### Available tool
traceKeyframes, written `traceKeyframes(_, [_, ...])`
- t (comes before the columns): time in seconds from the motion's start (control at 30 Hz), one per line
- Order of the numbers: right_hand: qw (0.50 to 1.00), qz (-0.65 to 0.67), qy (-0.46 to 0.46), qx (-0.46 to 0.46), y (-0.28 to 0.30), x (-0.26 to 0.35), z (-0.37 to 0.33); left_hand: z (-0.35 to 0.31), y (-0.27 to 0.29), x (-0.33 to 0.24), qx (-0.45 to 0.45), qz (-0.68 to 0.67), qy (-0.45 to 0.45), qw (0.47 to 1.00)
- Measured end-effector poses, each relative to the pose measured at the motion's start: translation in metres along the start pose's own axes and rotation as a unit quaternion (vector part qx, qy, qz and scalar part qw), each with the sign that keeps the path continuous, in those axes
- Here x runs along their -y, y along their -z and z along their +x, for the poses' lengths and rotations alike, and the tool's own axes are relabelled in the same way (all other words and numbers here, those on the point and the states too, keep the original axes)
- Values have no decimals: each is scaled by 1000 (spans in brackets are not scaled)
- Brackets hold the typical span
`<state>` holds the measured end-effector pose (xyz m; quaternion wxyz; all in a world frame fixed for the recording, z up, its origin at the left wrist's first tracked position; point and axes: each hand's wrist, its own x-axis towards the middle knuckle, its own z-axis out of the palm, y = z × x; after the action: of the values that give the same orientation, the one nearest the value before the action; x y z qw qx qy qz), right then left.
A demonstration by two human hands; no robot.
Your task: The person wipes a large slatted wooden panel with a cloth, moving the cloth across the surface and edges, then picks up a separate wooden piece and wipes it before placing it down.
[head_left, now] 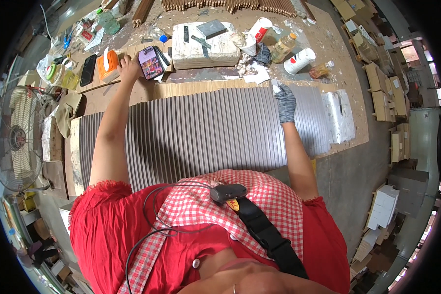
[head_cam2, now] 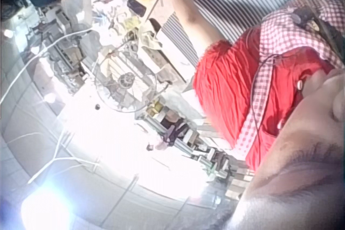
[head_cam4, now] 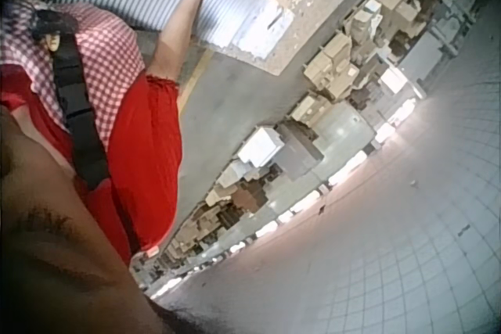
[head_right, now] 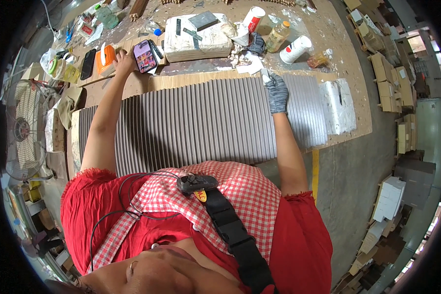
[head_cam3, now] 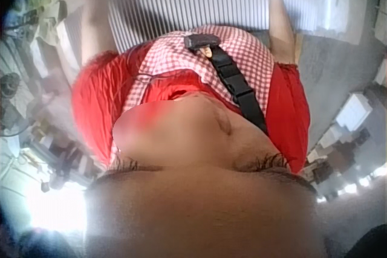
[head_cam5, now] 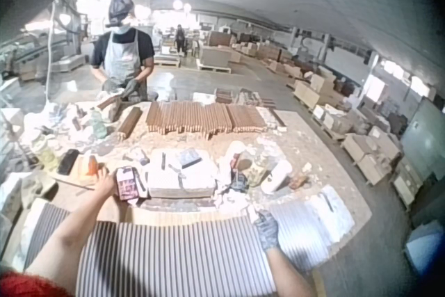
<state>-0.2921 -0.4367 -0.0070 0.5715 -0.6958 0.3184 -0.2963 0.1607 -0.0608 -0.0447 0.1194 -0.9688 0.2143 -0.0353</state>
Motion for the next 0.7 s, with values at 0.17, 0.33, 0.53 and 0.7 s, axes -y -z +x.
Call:
traceKeyframes(0.17, [999,7,15,34,5,4,1,2,-3,1,-2,-13,5,1000])
traceKeyframes(0.33, [1000,-17,-16,4,14,1,3,-4,-2,-2,6,-44,12,999])
traceKeyframes(0.53, [1000,8,-19,6,16,-6,4,-11,5,-7,30,-36,1,999])
traceKeyframes(0.7, [999,8,-23,25,22,-9,6,-15,6,-13,42,-10,-4,999])
